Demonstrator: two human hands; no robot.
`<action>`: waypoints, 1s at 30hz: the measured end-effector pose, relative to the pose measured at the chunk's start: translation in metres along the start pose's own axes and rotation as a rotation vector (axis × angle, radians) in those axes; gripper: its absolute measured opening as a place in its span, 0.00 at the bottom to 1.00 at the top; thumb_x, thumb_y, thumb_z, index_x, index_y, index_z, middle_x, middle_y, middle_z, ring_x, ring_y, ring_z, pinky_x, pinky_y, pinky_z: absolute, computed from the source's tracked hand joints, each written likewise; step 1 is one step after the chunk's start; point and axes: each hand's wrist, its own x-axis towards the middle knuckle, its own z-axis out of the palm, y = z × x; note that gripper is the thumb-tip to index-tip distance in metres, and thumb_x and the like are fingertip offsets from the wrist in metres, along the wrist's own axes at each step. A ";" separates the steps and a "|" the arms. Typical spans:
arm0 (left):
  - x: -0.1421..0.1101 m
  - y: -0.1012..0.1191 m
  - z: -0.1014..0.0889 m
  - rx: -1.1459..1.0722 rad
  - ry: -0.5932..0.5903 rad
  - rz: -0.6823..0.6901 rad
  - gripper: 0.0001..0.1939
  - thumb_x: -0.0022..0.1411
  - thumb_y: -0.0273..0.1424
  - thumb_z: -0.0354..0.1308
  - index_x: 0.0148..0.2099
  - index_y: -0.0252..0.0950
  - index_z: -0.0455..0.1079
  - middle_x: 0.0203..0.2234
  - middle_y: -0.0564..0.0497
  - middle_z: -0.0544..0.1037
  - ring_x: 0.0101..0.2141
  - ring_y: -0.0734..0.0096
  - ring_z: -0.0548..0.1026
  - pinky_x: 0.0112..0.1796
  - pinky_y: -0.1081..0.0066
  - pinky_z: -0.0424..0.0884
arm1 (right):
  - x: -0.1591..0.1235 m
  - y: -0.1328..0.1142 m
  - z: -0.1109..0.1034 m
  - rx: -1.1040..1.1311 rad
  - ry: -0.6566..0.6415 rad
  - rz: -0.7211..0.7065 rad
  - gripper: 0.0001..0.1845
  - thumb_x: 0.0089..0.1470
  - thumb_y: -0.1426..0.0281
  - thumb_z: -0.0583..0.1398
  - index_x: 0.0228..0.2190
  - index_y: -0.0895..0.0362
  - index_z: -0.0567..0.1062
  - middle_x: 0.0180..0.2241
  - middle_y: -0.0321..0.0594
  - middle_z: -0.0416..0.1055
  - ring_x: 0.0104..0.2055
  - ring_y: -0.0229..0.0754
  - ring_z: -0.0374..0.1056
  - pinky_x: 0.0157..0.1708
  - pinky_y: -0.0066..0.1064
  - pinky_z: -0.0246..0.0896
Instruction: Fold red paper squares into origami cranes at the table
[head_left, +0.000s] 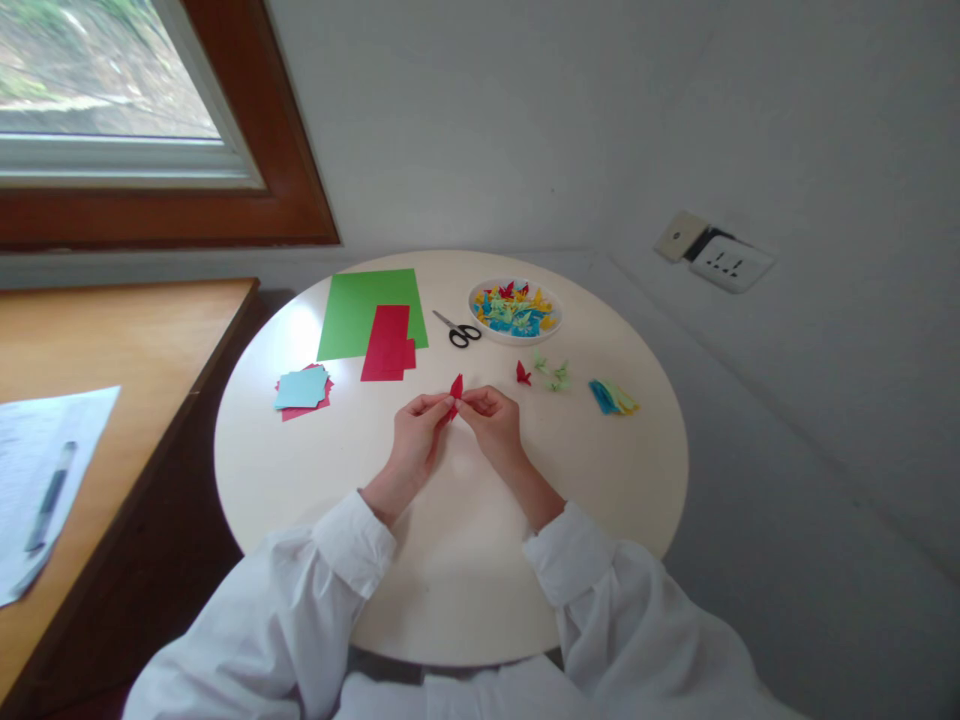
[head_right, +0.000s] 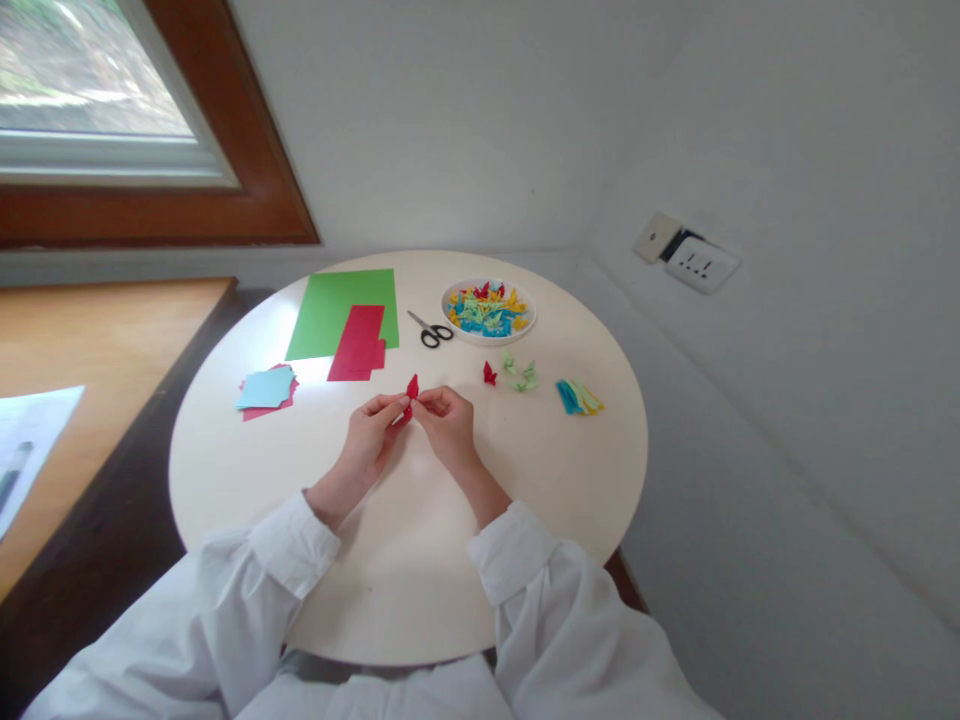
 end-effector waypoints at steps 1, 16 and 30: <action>0.000 0.000 0.000 -0.006 0.000 -0.001 0.08 0.37 0.26 0.66 0.24 0.31 0.71 0.20 0.53 0.74 0.24 0.78 0.69 0.32 0.74 0.64 | 0.000 0.000 0.000 -0.001 -0.001 0.003 0.06 0.36 0.70 0.64 0.21 0.57 0.72 0.22 0.34 0.71 0.24 0.36 0.66 0.27 0.29 0.63; 0.005 0.000 -0.004 0.143 -0.047 0.135 0.14 0.38 0.27 0.66 0.31 0.32 0.69 0.23 0.50 0.77 0.26 0.73 0.73 0.32 0.71 0.66 | 0.001 0.000 -0.001 0.005 -0.007 -0.006 0.06 0.38 0.69 0.63 0.24 0.57 0.74 0.26 0.36 0.73 0.29 0.37 0.68 0.31 0.30 0.65; 0.008 0.004 -0.008 0.202 -0.111 0.016 0.15 0.38 0.30 0.68 0.30 0.29 0.73 0.25 0.46 0.77 0.26 0.71 0.74 0.32 0.69 0.68 | 0.004 0.003 -0.004 -0.014 -0.073 0.037 0.07 0.36 0.69 0.64 0.22 0.56 0.72 0.23 0.35 0.72 0.27 0.36 0.68 0.30 0.29 0.65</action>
